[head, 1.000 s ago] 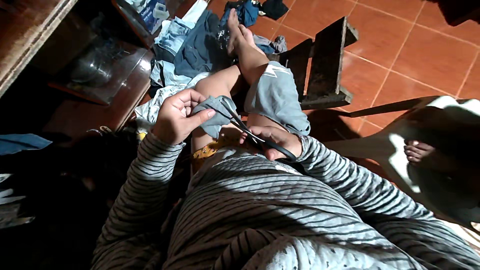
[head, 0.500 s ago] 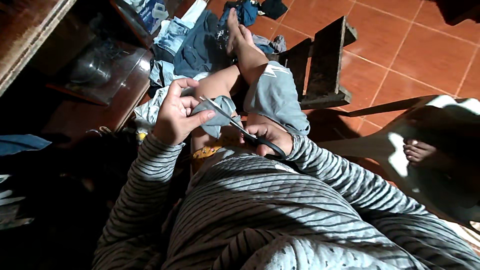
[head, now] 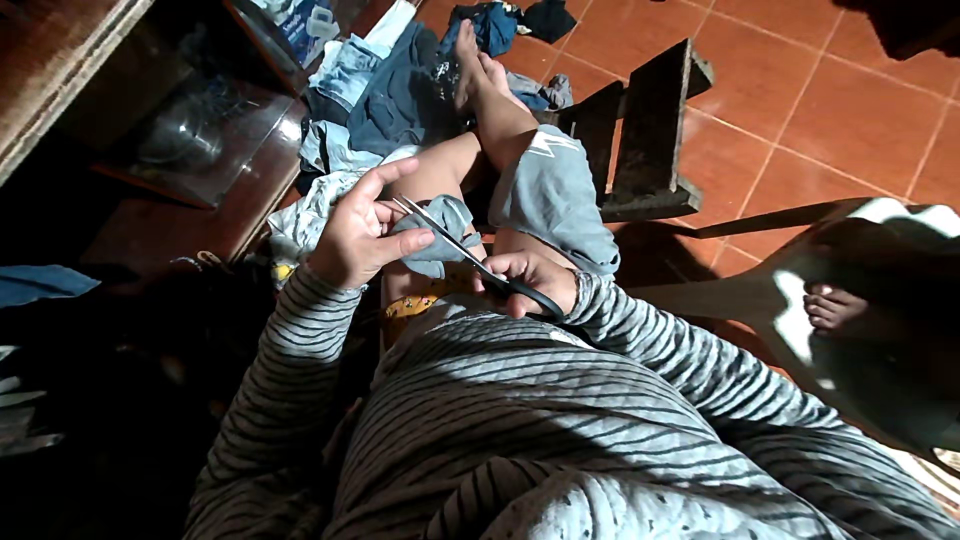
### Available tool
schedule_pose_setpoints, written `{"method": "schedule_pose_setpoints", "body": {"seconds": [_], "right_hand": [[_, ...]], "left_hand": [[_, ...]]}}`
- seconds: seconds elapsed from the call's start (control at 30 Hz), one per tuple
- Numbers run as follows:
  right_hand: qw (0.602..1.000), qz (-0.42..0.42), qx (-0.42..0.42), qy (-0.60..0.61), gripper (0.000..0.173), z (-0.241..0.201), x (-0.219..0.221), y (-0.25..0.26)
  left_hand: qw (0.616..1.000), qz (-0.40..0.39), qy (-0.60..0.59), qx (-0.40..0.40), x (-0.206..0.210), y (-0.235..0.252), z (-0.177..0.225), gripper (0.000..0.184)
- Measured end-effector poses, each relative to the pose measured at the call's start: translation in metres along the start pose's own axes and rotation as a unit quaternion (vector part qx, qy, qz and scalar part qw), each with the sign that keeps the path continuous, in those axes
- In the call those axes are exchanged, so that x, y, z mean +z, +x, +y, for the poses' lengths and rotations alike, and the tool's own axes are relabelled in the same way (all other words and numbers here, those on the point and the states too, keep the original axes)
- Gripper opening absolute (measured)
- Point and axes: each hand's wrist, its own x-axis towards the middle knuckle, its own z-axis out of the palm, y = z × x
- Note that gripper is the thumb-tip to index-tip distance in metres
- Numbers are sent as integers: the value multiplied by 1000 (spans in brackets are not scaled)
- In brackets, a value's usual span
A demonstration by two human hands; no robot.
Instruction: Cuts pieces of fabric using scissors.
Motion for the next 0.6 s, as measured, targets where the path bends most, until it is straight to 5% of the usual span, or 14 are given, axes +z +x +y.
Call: {"method": "schedule_pose_setpoints", "body": {"seconds": [0.23, 0.33, 0.6], "right_hand": [[998, -56, -35, -6, 61, -7, 5, 27], [994, -98, -36, 16, 55, -13, 9, 48], [990, -139, 16, -18, 41, -26, 36, 94]], "left_hand": [[998, -4, -61, 26, -7, -8, -5, 42], [998, 45, -42, 25, -12, -21, 5, 27], [994, 109, -12, 3, -41, -60, 30, 34]]}}
